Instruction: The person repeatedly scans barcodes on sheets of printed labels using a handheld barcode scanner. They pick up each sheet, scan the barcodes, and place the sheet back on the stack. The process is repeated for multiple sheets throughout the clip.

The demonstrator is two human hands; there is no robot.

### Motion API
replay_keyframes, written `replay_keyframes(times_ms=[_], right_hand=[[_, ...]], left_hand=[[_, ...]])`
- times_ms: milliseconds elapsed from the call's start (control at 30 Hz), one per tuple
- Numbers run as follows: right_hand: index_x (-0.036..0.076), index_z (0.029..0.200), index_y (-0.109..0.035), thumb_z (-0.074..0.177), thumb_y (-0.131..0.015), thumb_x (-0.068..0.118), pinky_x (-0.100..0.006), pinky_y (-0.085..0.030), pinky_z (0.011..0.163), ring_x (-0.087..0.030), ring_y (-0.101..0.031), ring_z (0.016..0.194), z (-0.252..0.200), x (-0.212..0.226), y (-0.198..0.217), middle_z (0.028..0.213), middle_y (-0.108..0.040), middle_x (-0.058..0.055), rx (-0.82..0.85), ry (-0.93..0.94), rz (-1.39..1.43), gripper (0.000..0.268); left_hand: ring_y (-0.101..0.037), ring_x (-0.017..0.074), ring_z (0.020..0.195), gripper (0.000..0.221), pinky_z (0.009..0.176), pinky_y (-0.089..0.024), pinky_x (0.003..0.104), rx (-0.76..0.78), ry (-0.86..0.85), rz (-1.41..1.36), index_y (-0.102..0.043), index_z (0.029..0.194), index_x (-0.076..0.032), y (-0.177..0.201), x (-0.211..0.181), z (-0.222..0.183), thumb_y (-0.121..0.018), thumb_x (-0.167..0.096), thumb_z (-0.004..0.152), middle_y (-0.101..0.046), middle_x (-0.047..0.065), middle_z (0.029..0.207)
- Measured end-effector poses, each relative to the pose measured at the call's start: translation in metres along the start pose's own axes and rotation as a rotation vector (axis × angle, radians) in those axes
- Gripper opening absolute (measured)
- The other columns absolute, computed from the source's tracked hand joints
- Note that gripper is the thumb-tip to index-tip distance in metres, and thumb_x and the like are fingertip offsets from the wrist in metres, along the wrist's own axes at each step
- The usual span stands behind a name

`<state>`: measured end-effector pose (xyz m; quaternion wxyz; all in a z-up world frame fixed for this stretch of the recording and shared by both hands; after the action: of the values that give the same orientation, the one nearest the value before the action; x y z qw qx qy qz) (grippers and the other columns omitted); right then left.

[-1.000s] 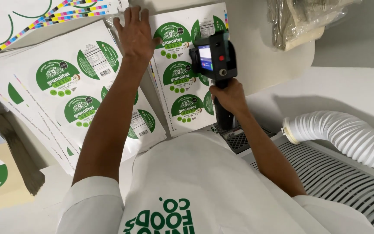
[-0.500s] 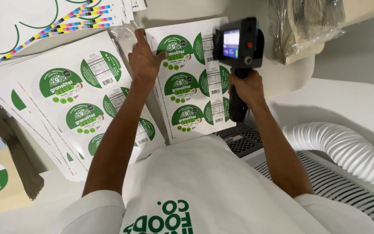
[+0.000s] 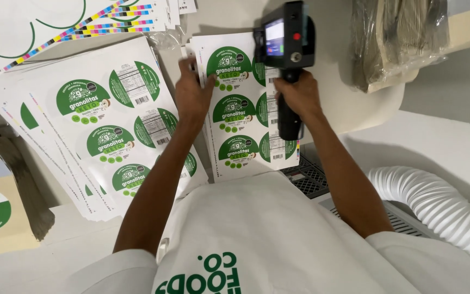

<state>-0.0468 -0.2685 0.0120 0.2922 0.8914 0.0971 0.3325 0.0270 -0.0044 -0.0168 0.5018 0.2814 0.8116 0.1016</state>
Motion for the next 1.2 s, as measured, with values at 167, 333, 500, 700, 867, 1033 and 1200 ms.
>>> replay_keyframes(times_ms=[167, 333, 500, 700, 867, 1033, 1200], right_hand=[[0.007, 0.084, -0.067, 0.076, -0.072, 0.03, -0.038, -0.056, 0.061, -0.022, -0.07, 0.067, -0.013, -0.001, 0.042, 0.068, -0.067, -0.01, -0.108, -0.051, -0.024, 0.025], [0.011, 0.081, -0.065, 0.077, -0.068, 0.026, -0.03, -0.056, 0.062, -0.018, -0.068, 0.064, -0.023, 0.005, 0.05, 0.065, -0.065, -0.004, -0.13, -0.087, 0.039, 0.016], [0.01, 0.077, -0.065, 0.076, -0.07, 0.027, -0.034, -0.055, 0.06, -0.02, -0.069, 0.061, -0.032, 0.033, 0.028, 0.061, -0.064, -0.006, -0.079, -0.022, -0.025, 0.018], [0.008, 0.078, -0.069, 0.074, -0.072, 0.026, -0.033, -0.058, 0.06, -0.021, -0.073, 0.06, -0.015, 0.044, -0.019, 0.061, -0.068, -0.008, 0.049, 0.033, 0.001, 0.019], [0.008, 0.081, -0.071, 0.075, -0.07, 0.028, -0.034, -0.058, 0.065, -0.022, -0.073, 0.063, -0.014, 0.059, -0.042, 0.063, -0.07, -0.007, 0.1, 0.051, -0.012, 0.021], [0.01, 0.085, -0.072, 0.075, -0.071, 0.033, -0.036, -0.058, 0.07, -0.022, -0.076, 0.07, -0.006, 0.041, -0.033, 0.065, -0.072, -0.005, 0.081, 0.005, -0.082, 0.025], [0.011, 0.08, -0.069, 0.073, -0.073, 0.035, -0.038, -0.056, 0.067, -0.025, -0.075, 0.071, -0.015, 0.026, 0.017, 0.065, -0.069, -0.007, -0.107, -0.071, -0.111, 0.026]], left_hand=[[-0.07, 0.0322, 0.078, 0.027, 0.07, -0.054, 0.047, 0.0, -0.005, -0.046, -0.054, 0.107, -0.009, -0.006, 0.018, -0.068, -0.051, -0.035, 0.108, -0.065, 0.015, 0.082], [-0.068, 0.0487, 0.074, 0.025, 0.062, -0.05, 0.059, -0.439, -0.044, 0.096, -0.056, 0.11, -0.009, 0.033, 0.087, -0.081, -0.047, -0.032, 0.112, -0.066, 0.025, 0.075], [-0.072, 0.044, 0.078, 0.024, 0.07, -0.056, 0.051, -0.613, 0.13, 0.473, -0.056, 0.11, -0.016, 0.179, 0.188, -0.095, -0.061, -0.039, 0.117, -0.072, 0.016, 0.079], [-0.071, 0.0286, 0.088, 0.057, 0.074, -0.054, 0.042, -0.7, 0.017, 0.737, -0.056, 0.126, -0.017, 0.236, 0.21, -0.104, -0.098, -0.038, 0.094, -0.069, 0.0, 0.104], [-0.067, 0.0343, 0.102, 0.061, 0.087, -0.052, 0.045, -0.595, -0.035, 0.369, -0.057, 0.127, -0.008, 0.166, 0.137, -0.056, -0.1, -0.028, 0.088, -0.063, 0.013, 0.11], [-0.073, 0.0313, 0.091, 0.053, 0.078, -0.061, 0.046, -0.196, -0.023, 0.21, -0.062, 0.125, -0.007, 0.059, 0.045, -0.044, -0.086, -0.04, 0.091, -0.069, 0.013, 0.103], [-0.074, 0.0325, 0.076, 0.033, 0.07, -0.057, 0.053, -0.144, 0.082, 0.307, -0.064, 0.1, -0.011, 0.026, 0.06, -0.034, -0.086, -0.032, 0.084, -0.069, 0.001, 0.078]])
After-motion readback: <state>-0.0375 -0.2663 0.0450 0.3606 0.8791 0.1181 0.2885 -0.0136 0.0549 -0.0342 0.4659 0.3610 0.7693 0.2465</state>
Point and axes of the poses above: each hand's wrist, its own z-axis towards the middle knuckle, its own y-axis out of the back of the hand, x = y × z, the point moved 7 cm from there along z, towards the middle knuckle
